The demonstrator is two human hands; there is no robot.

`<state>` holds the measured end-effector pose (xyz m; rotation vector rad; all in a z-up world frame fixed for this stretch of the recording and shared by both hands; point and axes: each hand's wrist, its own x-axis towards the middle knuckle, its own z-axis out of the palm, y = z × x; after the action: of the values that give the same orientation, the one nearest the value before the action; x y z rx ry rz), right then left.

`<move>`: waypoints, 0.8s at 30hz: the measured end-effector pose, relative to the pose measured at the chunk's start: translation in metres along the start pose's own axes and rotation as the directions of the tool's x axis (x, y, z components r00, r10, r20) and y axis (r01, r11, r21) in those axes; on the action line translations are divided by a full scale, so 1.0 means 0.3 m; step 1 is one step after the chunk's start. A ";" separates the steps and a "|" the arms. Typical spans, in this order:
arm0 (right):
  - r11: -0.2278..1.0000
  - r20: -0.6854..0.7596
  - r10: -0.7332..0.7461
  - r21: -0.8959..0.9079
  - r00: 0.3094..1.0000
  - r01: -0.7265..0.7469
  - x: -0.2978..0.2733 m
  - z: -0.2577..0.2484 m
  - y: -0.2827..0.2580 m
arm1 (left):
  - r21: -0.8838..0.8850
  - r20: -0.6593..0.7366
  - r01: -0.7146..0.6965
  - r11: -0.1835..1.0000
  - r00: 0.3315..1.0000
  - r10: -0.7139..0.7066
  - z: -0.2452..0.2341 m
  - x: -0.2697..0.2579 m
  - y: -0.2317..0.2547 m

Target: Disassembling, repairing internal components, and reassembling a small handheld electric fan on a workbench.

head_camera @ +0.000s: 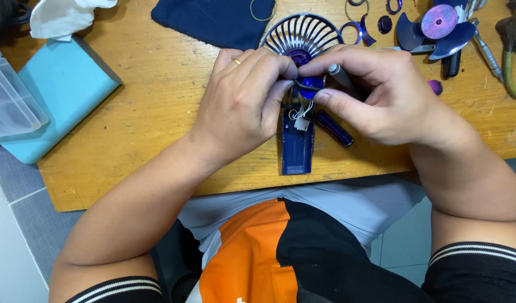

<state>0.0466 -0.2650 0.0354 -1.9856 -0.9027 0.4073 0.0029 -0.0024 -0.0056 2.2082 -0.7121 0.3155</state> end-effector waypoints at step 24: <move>0.978 -0.082 0.172 0.129 0.982 -0.161 -0.016 0.010 0.000 | 0.034 -0.035 -0.011 0.999 0.999 0.012 -0.006 0.013 0.010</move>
<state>0.0416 -0.2669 0.0336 -1.9570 -0.6402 0.4506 0.0042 -0.0042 -0.0009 2.2256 -0.7054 0.3740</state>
